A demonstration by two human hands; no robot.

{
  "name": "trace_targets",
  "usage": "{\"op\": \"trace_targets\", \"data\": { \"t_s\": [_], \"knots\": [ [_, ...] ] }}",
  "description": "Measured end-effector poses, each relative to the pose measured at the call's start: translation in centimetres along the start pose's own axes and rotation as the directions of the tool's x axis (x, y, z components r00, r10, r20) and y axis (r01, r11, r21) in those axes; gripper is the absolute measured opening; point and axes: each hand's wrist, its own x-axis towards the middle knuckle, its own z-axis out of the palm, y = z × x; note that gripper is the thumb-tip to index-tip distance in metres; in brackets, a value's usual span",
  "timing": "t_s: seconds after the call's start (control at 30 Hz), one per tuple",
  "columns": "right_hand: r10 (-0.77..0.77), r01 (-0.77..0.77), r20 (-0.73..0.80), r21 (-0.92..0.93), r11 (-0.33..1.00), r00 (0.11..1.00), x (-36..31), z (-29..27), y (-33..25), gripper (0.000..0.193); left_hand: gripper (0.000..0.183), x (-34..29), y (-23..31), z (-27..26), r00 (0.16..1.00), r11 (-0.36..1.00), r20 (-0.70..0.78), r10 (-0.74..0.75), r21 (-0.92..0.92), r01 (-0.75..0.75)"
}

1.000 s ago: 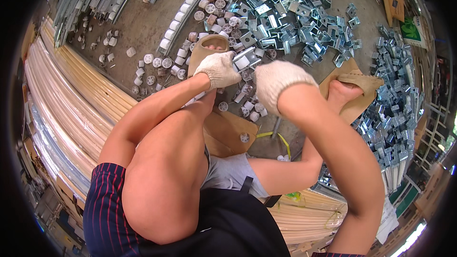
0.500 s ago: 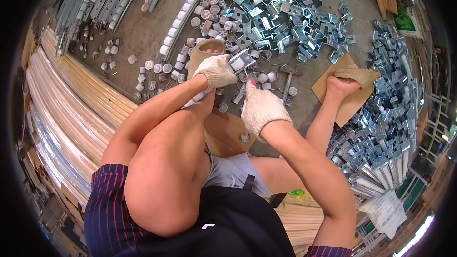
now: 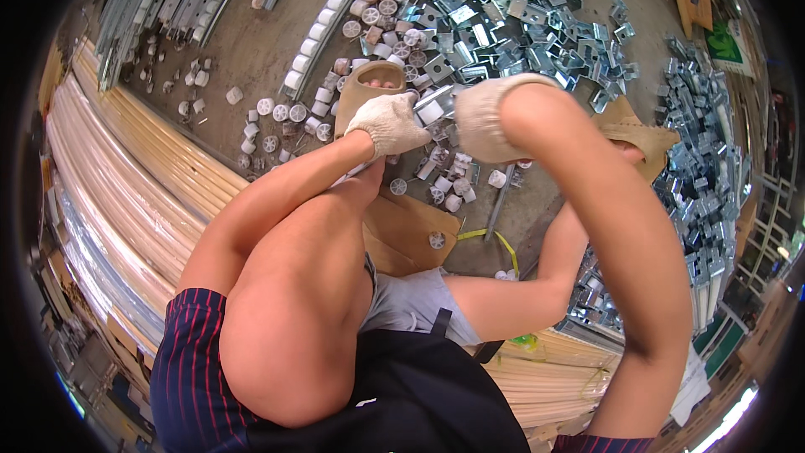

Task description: The person assembles metal rails by attaching U-shaped brackets and plastic rollers to long metal tracks. They use a screwdriver to tighten screws on the brackets and a hammer to secure the components into the rail.

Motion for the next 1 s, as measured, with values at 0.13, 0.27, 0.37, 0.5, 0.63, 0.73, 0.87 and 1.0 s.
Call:
{"op": "trace_targets", "data": {
  "t_s": [0.13,0.27,0.37,0.5,0.63,0.73,0.87,1.0],
  "knots": [
    [-0.122,0.118,-0.150,-0.034,0.992,0.981,-1.1,1.0,1.0,0.044,0.057,0.2,-0.7,0.0,1.000,1.000,0.001,0.001,-0.026,-0.001],
    [-0.031,0.029,-0.051,-0.035,0.999,0.998,-0.4,-0.7,-0.5,0.042,0.062,0.3,-1.3,0.3,1.000,1.000,-0.001,-0.010,-0.005,0.010],
    [-0.006,0.005,-0.058,-0.017,1.000,0.998,0.0,-0.2,-0.3,0.042,0.065,0.5,-0.6,0.3,1.000,1.000,-0.005,0.015,0.005,-0.015],
    [-0.004,0.003,-0.044,-0.040,0.999,0.999,0.4,-0.5,-0.3,0.042,0.064,0.5,-1.0,0.5,0.999,1.000,-0.019,0.027,0.011,-0.027],
    [-0.023,0.021,-0.044,-0.049,0.999,0.999,0.8,-0.4,-0.4,0.041,0.060,0.1,-1.2,0.8,0.999,0.999,-0.040,0.020,-0.025,-0.021],
    [-0.001,-0.002,-0.034,-0.073,0.997,0.999,0.8,-0.3,-0.9,0.041,0.050,0.0,-0.4,0.4,1.000,1.000,-0.011,0.005,-0.005,-0.005],
    [0.035,-0.040,-0.030,-0.150,0.988,0.999,0.9,0.6,-2.4,0.041,0.049,-0.3,0.1,0.6,1.000,1.000,-0.030,0.001,0.014,0.000],
    [0.028,-0.038,-0.058,-0.194,0.980,0.998,0.6,1.2,-3.2,0.041,0.049,-0.4,-0.1,0.6,1.000,0.999,-0.028,0.005,0.046,-0.004]
  ]
}}
